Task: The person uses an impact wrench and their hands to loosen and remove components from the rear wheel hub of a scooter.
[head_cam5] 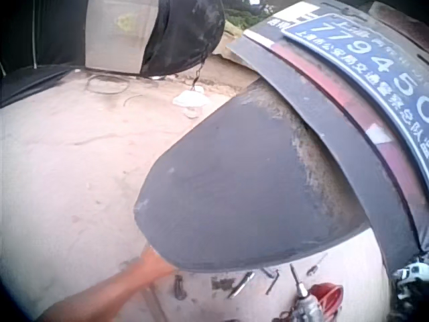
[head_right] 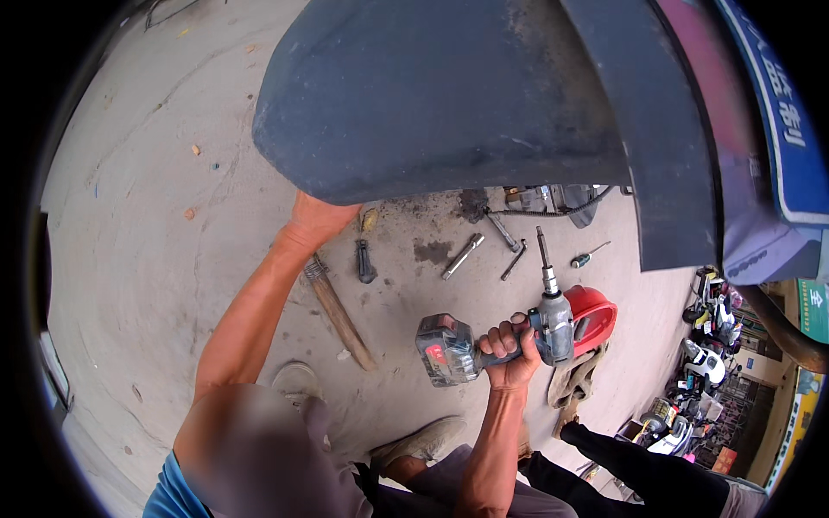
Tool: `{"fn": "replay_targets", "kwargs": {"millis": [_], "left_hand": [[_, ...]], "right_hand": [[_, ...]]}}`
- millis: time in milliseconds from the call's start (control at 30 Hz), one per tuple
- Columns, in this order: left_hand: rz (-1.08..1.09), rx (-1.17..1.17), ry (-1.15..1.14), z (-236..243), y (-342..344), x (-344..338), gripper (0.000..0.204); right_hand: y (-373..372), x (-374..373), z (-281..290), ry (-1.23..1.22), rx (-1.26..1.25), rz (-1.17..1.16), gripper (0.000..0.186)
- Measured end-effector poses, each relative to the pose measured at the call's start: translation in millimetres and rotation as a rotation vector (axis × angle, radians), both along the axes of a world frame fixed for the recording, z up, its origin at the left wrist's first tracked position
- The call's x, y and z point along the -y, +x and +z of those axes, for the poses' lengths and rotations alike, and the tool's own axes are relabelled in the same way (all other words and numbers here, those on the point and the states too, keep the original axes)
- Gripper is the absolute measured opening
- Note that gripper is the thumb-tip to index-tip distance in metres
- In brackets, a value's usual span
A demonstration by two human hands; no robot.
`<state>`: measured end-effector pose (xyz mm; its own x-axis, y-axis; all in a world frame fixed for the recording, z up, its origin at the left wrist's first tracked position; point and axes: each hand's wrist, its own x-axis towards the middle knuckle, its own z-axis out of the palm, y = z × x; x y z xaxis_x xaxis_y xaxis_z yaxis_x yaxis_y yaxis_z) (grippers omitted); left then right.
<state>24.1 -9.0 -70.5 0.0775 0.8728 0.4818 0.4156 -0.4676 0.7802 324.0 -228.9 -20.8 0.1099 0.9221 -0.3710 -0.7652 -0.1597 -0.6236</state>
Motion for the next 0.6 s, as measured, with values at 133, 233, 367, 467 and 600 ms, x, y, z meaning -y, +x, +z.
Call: {"fn": "replay_targets", "kwargs": {"millis": [133, 233, 367, 467, 600], "left_hand": [[-0.040, 0.261, -0.282, -6.9, 0.7, 15.8, 0.033], [-0.030, 0.403, -0.397, 5.8, 6.1, 15.1, 0.037], [0.001, 0.415, -0.352, 8.5, 6.9, 15.5, 0.047], [0.015, 0.361, -0.362, 10.3, 2.2, 17.9, 0.051], [0.029, 0.329, -0.417, 11.4, 3.1, 18.2, 0.046]], "right_hand": [[-12.3, 36.0, -59.2, -0.139, -0.001, -0.048, 0.029], [-19.9, 45.3, -82.1, -0.302, -0.040, -0.092, 0.028], [-20.7, 57.4, -107.2, -0.355, -0.129, -0.112, 0.030], [-25.6, 55.3, -108.9, -0.451, -0.126, -0.200, 0.030], [-26.5, 56.8, -90.1, -0.606, 0.111, -0.204, 0.032]]}}
